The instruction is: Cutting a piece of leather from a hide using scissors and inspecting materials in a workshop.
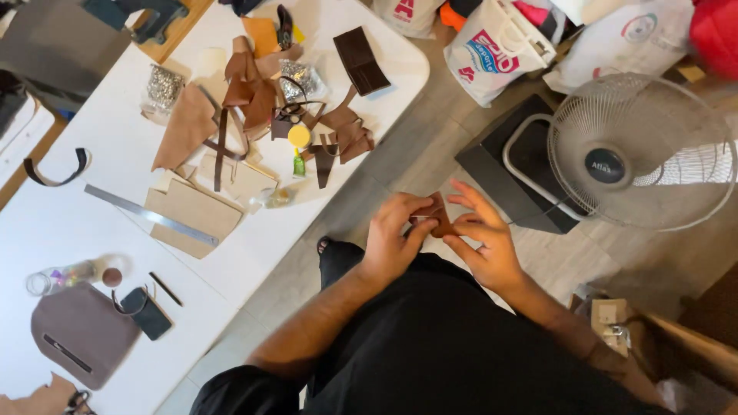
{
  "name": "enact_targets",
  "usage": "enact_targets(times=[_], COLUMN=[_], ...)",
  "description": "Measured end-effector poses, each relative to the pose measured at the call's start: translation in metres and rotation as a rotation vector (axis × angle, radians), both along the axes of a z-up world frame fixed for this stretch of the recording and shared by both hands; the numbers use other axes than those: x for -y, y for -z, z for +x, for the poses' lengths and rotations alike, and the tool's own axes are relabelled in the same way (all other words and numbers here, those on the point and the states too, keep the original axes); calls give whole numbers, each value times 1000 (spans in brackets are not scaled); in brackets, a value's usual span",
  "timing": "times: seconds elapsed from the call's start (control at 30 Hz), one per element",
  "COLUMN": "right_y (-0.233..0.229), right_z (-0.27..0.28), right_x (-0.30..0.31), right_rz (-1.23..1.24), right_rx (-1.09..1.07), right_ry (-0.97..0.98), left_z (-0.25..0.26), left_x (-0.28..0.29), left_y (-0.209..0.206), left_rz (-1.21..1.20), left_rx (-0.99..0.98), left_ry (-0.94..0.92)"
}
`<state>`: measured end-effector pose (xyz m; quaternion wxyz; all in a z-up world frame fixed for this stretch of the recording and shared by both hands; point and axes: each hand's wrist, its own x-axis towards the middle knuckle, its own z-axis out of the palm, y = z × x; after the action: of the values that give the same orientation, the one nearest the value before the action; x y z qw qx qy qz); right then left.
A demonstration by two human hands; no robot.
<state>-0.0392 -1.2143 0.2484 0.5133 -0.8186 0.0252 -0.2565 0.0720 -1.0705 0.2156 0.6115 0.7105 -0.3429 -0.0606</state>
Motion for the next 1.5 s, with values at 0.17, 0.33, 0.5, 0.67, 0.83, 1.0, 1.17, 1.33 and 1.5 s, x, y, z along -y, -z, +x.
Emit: enact_targets(times=[0.17,0.33,0.5,0.67,0.83,1.0,1.17,1.33,1.5], right_y=[-6,0,8,19,52,56,52,54,47], right_z=[24,43,62,72,81,96,114,126,140], right_x=[-10,-33,-68,-114,-141,-173,-203,-209,-190], right_rz=[-7,-37,180,715,723,702,586,597,551], right_rx=[25,-5,-7,-146,-242,-268,-286,-341,-396], right_ry=[-130,-174,-125,-43,15,27,-70,-175,-257], left_z=[1,8,17,40,57,71,79,77,76], left_x=[-16,-49,-74,-109,-149,-191,-230,-247,-234], left_y=[-1,7,8,14,10,11,25,15,3], left_rz=[-71,-39,14,-269,-250,-149,-40,-105,-95], left_rx=[-124,-222,-471,-834,-816,-782,-813,-811,-803], left_ry=[72,74,-169,-287,-209,-99,-301,-374,-380])
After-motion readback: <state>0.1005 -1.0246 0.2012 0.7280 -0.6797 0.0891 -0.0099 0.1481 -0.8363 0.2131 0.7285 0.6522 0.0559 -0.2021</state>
